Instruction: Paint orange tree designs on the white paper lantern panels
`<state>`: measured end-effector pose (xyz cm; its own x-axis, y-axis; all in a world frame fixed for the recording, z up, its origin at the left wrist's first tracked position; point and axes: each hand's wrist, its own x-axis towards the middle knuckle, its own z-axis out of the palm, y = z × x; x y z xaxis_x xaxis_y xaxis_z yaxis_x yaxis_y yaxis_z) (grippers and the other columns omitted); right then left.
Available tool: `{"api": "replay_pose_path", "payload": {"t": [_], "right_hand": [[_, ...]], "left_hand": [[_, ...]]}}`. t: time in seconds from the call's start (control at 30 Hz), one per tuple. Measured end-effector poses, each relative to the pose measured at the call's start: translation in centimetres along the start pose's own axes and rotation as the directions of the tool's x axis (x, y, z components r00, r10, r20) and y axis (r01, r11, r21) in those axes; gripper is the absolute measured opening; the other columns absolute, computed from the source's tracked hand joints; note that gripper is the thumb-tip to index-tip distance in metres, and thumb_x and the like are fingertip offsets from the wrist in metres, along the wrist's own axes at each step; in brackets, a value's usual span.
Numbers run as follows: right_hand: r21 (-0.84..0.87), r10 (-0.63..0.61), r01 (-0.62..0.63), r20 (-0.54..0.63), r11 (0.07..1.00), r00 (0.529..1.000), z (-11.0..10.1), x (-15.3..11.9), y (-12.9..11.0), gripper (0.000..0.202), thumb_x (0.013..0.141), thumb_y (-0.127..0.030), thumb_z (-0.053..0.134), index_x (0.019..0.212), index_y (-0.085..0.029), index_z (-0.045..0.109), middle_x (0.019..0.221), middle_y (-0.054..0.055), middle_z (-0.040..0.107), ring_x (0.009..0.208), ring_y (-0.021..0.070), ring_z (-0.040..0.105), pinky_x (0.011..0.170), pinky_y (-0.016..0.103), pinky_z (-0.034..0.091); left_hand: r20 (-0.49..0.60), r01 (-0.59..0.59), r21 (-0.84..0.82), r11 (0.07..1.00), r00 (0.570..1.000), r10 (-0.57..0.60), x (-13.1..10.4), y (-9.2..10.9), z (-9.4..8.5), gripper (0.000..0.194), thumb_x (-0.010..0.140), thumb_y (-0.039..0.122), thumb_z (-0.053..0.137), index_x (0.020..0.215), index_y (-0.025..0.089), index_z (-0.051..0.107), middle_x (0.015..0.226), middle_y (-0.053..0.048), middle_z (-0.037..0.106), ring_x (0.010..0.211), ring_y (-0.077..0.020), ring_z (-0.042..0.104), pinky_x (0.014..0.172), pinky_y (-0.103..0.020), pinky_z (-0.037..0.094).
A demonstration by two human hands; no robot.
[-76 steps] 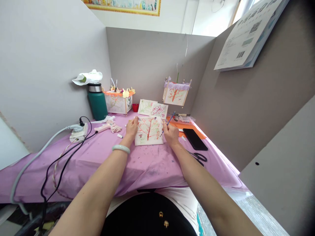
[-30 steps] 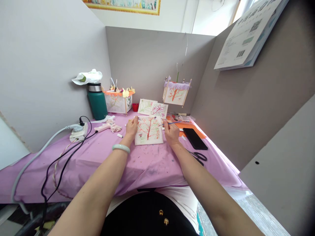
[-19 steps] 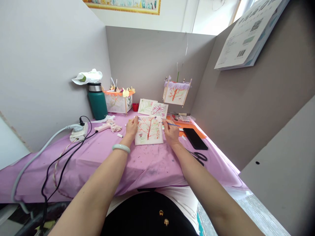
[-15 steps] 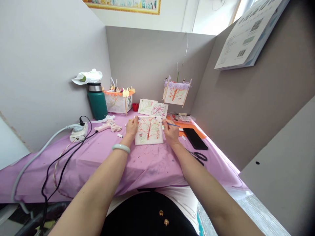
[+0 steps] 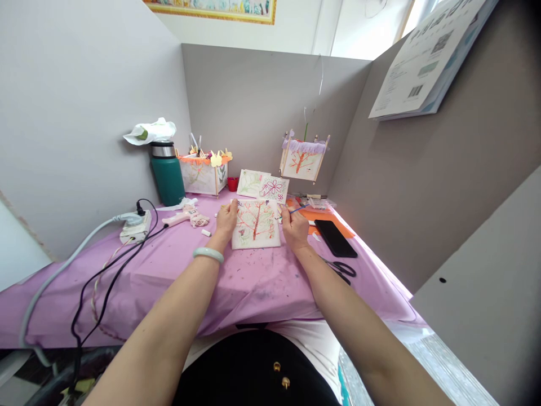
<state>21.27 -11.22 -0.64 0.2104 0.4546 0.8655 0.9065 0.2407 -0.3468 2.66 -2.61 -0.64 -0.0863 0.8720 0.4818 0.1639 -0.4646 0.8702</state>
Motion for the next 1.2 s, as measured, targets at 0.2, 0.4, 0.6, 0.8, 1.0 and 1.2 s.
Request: {"api": "replay_pose_path", "payload": {"t": [0.2,0.4,0.6,0.8,1.0,1.2], "right_hand": [[-0.05,-0.009,0.009,0.005,0.999,1.0,0.37,-0.1,0.25,0.039,0.089,-0.036,0.034,0.059,-0.018,0.051,0.054,0.001,0.053,0.05,0.011,0.045,0.051,0.025,0.025],[-0.105,-0.022,0.027,0.055,0.994,0.998,0.39,-0.23,0.02,0.039,0.087,-0.037,0.038,0.054,-0.019,0.049,0.049,0.001,0.05,0.046,0.0115,0.043,0.049,0.026,0.022],[-0.082,-0.011,0.017,0.079,0.997,0.997,0.52,-0.3,0.03,0.041,0.087,-0.039,0.038,0.052,-0.019,0.048,0.048,0.001,0.05,0.046,0.0119,0.044,0.048,0.027,0.021],[0.009,0.004,-0.004,0.045,1.0,0.999,0.52,-0.22,0.16,0.038,0.09,-0.037,0.033,0.063,-0.019,0.053,0.059,0.002,0.058,0.055,0.0126,0.052,0.054,0.025,0.031],[0.109,-0.019,0.009,0.088,0.994,0.996,0.23,-0.24,-0.2,0.036,0.091,-0.036,0.031,0.072,-0.019,0.057,0.065,0.002,0.06,0.061,0.0126,0.055,0.06,0.023,0.037],[0.168,-0.069,0.041,0.164,0.985,0.984,0.24,-0.42,-0.59,0.035,0.09,-0.038,0.035,0.073,-0.019,0.059,0.065,0.003,0.062,0.065,0.0133,0.058,0.06,0.022,0.038]], "left_hand": [[0.001,-0.008,-0.001,1.0,1.0,0.008,0.02,-0.04,0.0,0.041,0.079,0.052,0.04,0.055,0.018,0.037,0.052,0.004,0.032,0.051,-0.009,0.029,0.047,-0.024,0.023],[0.007,-0.009,-0.034,0.999,1.0,0.009,-0.03,0.06,0.01,0.04,0.079,0.05,0.04,0.055,0.018,0.036,0.052,0.004,0.031,0.05,-0.0089,0.029,0.047,-0.024,0.022],[0.001,-0.007,-0.031,0.999,1.0,0.007,0.02,0.07,0.02,0.04,0.078,0.05,0.041,0.054,0.018,0.037,0.051,0.004,0.031,0.051,-0.0096,0.029,0.048,-0.024,0.022],[0.003,0.003,-0.063,0.998,1.0,-0.003,-0.07,0.26,-0.03,0.04,0.077,0.05,0.042,0.054,0.018,0.038,0.052,0.004,0.032,0.052,-0.0095,0.029,0.049,-0.025,0.022],[0.006,-0.01,-0.047,0.999,1.0,0.01,-0.13,0.4,-0.05,0.04,0.079,0.049,0.041,0.054,0.018,0.035,0.052,0.004,0.03,0.051,-0.0093,0.028,0.048,-0.025,0.022],[0.009,-0.002,-0.06,0.998,1.0,0.002,-0.29,0.64,-0.09,0.039,0.079,0.049,0.041,0.054,0.019,0.034,0.052,0.004,0.031,0.051,-0.0094,0.028,0.049,-0.025,0.022]]}}
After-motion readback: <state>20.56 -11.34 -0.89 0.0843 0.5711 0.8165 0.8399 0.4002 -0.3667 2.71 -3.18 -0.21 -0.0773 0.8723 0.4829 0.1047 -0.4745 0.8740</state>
